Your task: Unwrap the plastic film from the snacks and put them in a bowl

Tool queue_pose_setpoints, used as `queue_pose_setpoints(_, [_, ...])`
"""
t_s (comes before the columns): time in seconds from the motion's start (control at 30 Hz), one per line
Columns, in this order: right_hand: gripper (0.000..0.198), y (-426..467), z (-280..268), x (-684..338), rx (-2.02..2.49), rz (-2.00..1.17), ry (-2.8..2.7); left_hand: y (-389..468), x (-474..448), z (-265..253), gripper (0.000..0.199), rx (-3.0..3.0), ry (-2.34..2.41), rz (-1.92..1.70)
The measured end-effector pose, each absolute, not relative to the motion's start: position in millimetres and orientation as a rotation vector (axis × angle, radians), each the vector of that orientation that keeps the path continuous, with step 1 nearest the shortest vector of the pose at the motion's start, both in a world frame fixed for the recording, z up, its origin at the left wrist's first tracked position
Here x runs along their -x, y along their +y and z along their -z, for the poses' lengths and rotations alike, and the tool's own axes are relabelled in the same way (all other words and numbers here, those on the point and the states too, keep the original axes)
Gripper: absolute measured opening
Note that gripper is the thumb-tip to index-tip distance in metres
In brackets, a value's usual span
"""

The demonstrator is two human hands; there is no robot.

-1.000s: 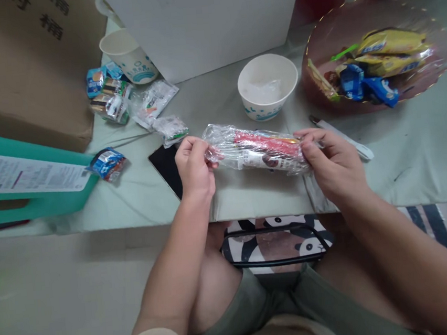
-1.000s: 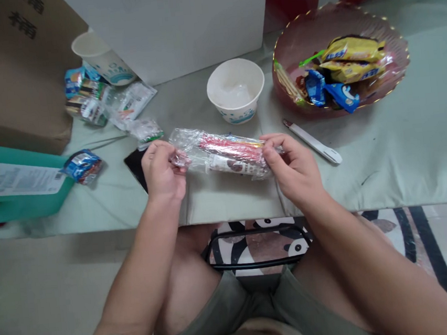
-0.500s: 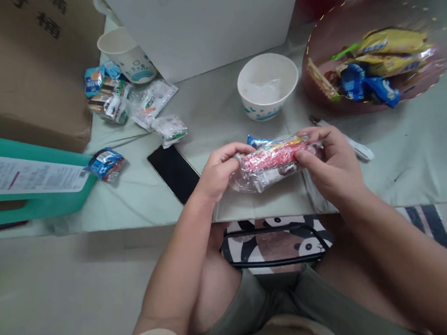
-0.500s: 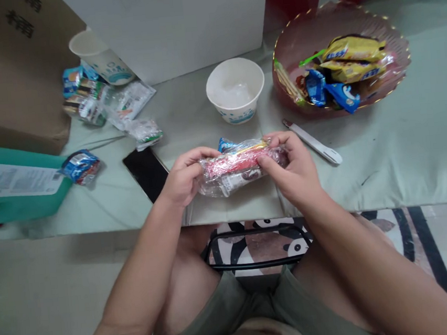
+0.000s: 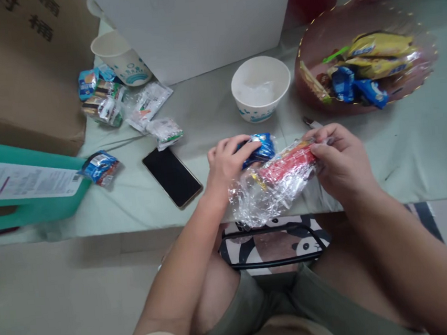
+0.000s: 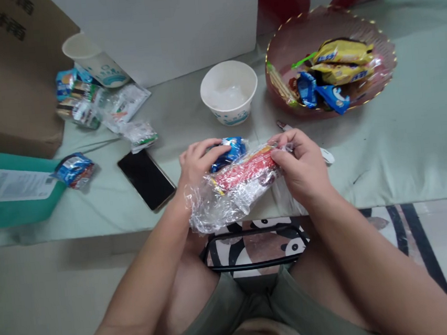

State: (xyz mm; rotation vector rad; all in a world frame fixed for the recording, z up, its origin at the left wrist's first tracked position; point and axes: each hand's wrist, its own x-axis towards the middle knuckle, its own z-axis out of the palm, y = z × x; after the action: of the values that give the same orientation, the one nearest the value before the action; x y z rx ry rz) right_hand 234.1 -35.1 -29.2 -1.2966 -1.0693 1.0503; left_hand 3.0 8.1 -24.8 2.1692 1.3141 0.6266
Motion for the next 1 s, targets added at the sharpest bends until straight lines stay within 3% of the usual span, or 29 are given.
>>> queue_pose_setpoints(0.2, [0.019, -34.4, 27.3, -236.5, 1.468, -0.909, -1.053, 13.8, 6.5, 21.3, 0.039, -2.164, 1.826, -0.739])
queue_pose_setpoints(0.43, [0.013, -37.1, 26.7, -242.8, 1.629, -0.815, -1.249, 34.1, 33.8, 36.0, 0.044, -2.059, 1.900, -1.035])
queue_pose_setpoints(0.57, [0.026, -40.9, 24.3, -245.2, 1.569, -0.651, -1.658, 25.6, 24.3, 25.2, 0.023, -2.242, 1.584, -1.291])
queue_pose_setpoints(0.63, [0.036, -42.0, 21.4, -248.3, 1.557, -0.525, -1.788, 14.4, 14.0, 20.0, 0.016, -2.362, 1.350, -1.186])
queue_pose_setpoints(0.8, [0.034, -42.6, 17.7, -256.9, 1.731, -0.457, -1.770, -2.1, 1.8, 22.1, 0.029, -2.155, 1.303, -0.819])
queue_pose_setpoints(1.0, [0.027, -38.6, 20.7, -255.1, 1.806, -0.422, -1.652, 9.4, 3.9, 19.5, 0.010, -1.925, 1.241, -0.823])
